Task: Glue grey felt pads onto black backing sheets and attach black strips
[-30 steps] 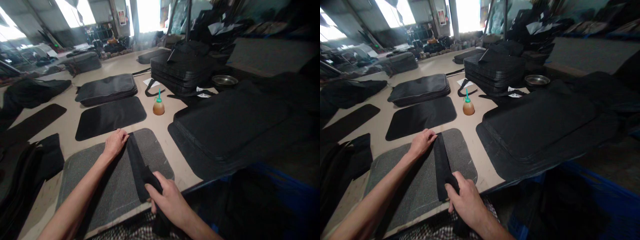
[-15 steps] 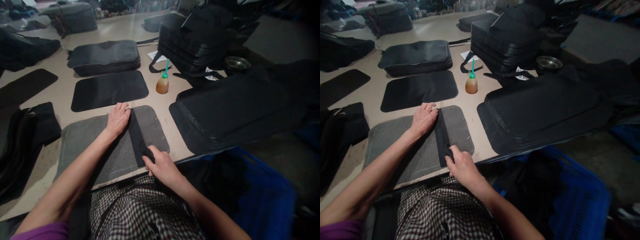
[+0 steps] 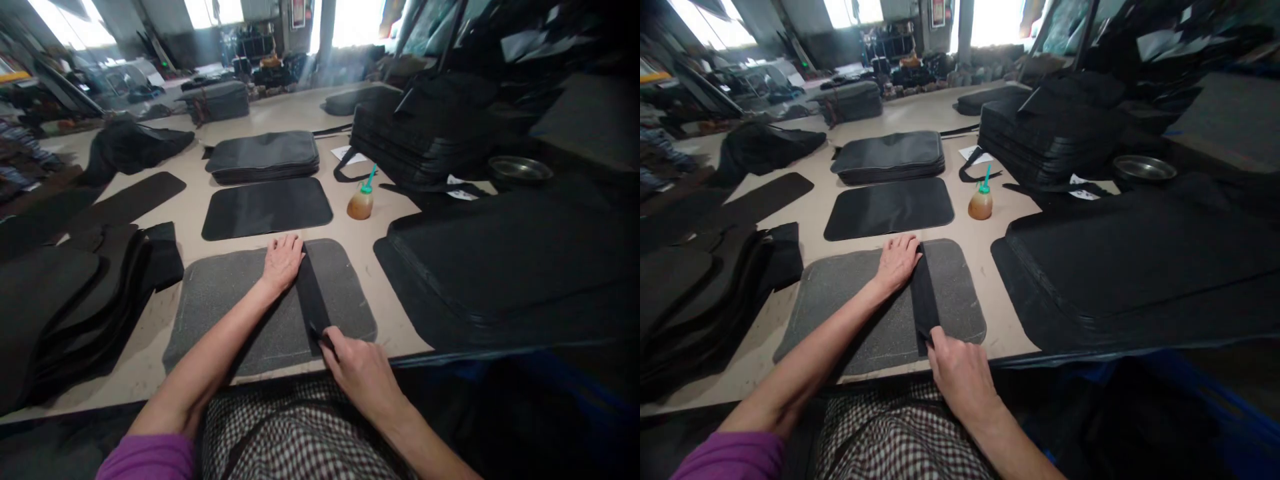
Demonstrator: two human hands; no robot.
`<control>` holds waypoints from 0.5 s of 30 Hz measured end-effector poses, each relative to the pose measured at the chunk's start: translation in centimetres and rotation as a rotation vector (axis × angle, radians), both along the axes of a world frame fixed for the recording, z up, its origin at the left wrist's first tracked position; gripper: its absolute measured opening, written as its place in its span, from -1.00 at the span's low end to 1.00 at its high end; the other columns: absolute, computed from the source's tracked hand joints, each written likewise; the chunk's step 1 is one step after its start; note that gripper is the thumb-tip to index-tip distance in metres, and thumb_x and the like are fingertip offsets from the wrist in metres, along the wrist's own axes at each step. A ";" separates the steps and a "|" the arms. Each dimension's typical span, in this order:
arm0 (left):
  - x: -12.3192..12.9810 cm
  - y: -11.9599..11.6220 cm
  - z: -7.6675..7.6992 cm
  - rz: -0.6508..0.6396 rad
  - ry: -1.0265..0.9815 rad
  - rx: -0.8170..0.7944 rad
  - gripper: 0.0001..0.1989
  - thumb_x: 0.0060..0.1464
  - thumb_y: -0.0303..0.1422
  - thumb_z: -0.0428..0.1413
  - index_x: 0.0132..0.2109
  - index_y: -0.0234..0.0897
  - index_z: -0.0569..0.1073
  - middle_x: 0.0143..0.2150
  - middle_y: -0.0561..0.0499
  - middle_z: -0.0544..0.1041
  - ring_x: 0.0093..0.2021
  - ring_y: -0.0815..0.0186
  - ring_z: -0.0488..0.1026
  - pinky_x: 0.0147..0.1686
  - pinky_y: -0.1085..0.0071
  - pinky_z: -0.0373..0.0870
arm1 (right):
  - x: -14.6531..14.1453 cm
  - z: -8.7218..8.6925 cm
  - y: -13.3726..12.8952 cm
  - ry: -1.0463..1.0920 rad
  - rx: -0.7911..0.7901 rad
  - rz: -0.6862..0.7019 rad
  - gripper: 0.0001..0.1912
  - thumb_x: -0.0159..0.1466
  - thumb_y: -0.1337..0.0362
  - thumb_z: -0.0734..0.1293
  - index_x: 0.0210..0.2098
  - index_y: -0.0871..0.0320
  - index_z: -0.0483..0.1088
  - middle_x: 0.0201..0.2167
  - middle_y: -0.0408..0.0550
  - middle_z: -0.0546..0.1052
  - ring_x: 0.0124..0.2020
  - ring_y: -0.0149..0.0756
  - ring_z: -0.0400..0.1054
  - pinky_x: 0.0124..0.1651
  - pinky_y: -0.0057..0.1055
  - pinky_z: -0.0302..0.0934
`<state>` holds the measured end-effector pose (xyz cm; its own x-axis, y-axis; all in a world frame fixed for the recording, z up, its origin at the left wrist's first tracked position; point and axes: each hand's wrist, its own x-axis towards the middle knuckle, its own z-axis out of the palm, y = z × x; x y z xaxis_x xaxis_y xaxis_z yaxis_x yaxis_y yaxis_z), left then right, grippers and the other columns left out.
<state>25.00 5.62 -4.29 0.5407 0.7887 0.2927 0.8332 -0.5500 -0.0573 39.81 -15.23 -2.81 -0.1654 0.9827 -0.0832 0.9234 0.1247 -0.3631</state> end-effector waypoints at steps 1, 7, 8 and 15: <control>0.0 0.0 0.2 0.015 -0.038 0.007 -0.66 0.32 -0.34 0.10 0.19 -0.33 0.37 0.29 -0.26 0.37 0.26 -0.01 0.29 0.20 0.05 0.19 | 0.1 0.5 -0.2 0.056 0.023 -0.013 -0.83 0.48 0.27 0.21 -0.14 0.14 0.42 -0.43 -0.02 0.60 -0.41 -0.11 0.55 -0.44 -0.38 0.04; -2.7 -3.0 4.7 0.011 -0.690 -0.214 -0.67 0.30 -0.31 0.12 0.16 -0.26 0.36 0.20 -0.19 0.42 0.18 0.12 0.35 0.15 0.17 0.29 | 0.1 5.9 -1.2 0.936 -0.302 -0.176 -0.58 0.47 -0.11 0.18 -0.24 0.11 0.35 -0.54 -0.19 0.50 -0.66 -0.40 0.34 -0.48 -0.46 0.23; -3.6 -4.3 5.7 -0.014 -0.810 -0.359 -0.70 0.33 -0.24 0.08 0.13 -0.25 0.38 0.13 -0.17 0.46 0.08 0.16 0.41 0.06 0.22 0.35 | -0.1 6.6 -1.2 1.029 -0.353 -0.171 -0.56 0.47 -0.12 0.18 -0.27 0.12 0.34 -0.54 -0.19 0.49 -0.65 -0.42 0.32 -0.46 -0.47 0.24; -9.9 -13.7 9.2 -0.056 -1.058 -1.413 -0.51 0.27 0.04 0.10 0.03 -0.31 0.50 -0.34 -0.01 0.49 -0.46 0.42 0.31 -0.48 0.50 0.19 | -4.5 6.7 0.7 1.207 -0.383 -0.014 -0.67 0.50 -0.01 0.21 -0.09 0.14 0.36 -0.47 -0.23 0.53 -0.55 -0.46 0.40 -0.25 -0.46 0.32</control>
